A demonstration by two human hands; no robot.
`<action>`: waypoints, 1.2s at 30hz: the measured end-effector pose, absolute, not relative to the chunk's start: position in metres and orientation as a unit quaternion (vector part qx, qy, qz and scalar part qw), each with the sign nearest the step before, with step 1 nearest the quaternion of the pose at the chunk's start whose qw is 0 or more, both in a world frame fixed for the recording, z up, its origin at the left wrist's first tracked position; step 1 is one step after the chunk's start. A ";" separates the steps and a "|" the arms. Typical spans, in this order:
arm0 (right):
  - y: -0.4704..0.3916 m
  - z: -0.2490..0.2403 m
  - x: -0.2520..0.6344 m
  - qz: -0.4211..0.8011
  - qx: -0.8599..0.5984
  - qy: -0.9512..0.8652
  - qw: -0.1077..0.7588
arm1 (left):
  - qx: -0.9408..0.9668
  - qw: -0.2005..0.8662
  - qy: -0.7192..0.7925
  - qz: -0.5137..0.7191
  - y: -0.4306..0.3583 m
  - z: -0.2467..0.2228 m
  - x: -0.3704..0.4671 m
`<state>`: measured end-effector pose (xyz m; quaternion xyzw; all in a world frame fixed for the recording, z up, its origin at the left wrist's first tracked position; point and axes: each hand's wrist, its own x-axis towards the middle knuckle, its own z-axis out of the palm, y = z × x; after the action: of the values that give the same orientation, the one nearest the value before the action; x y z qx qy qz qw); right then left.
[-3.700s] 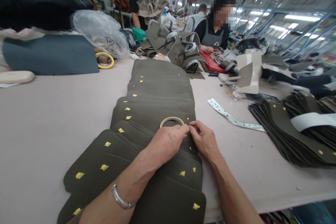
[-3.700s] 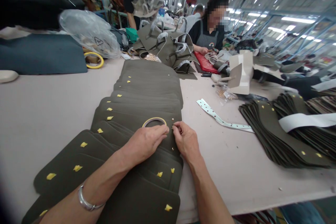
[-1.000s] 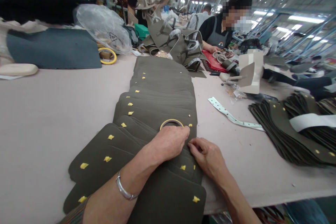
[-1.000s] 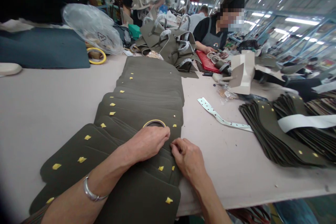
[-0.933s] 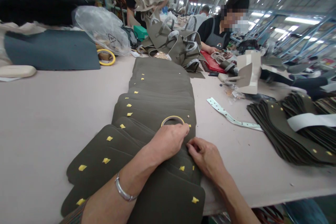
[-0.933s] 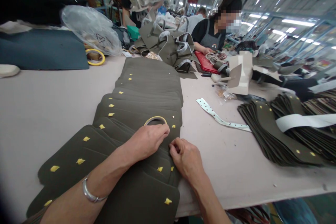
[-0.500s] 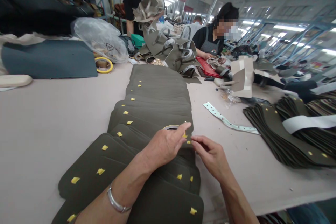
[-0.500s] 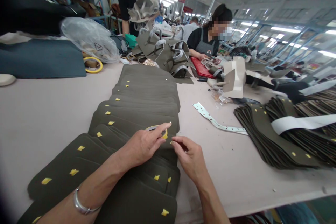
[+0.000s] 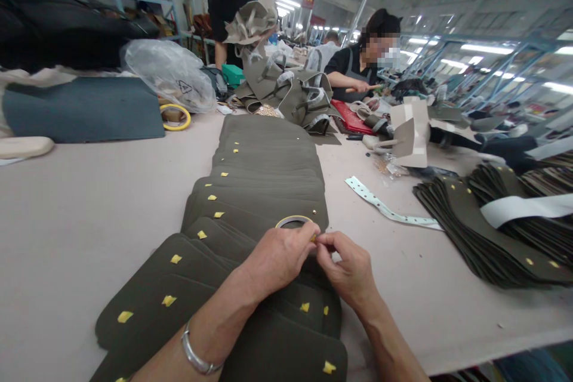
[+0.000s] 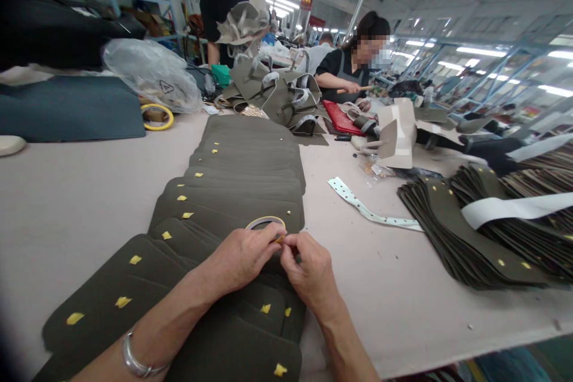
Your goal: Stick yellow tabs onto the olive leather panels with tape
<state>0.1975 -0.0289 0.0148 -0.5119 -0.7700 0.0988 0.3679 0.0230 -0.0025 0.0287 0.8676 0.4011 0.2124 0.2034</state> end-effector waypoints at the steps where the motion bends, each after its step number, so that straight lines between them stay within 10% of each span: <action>1: -0.029 0.014 0.196 0.089 -0.513 -0.769 0.371 | 0.866 0.206 0.402 0.216 -0.002 0.029 0.023; 22: 0.018 0.025 0.178 0.400 -0.606 -0.484 0.489 | 0.789 0.065 0.448 0.415 0.003 0.021 0.024; 36: 0.043 -0.006 0.205 0.337 -0.642 -0.570 0.387 | 0.835 0.070 0.523 0.156 0.008 0.014 0.030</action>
<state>0.2053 0.0434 -0.0064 -0.6418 -0.5696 0.3373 0.3871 0.0298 0.0079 0.0142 0.8349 0.5231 0.1559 0.0701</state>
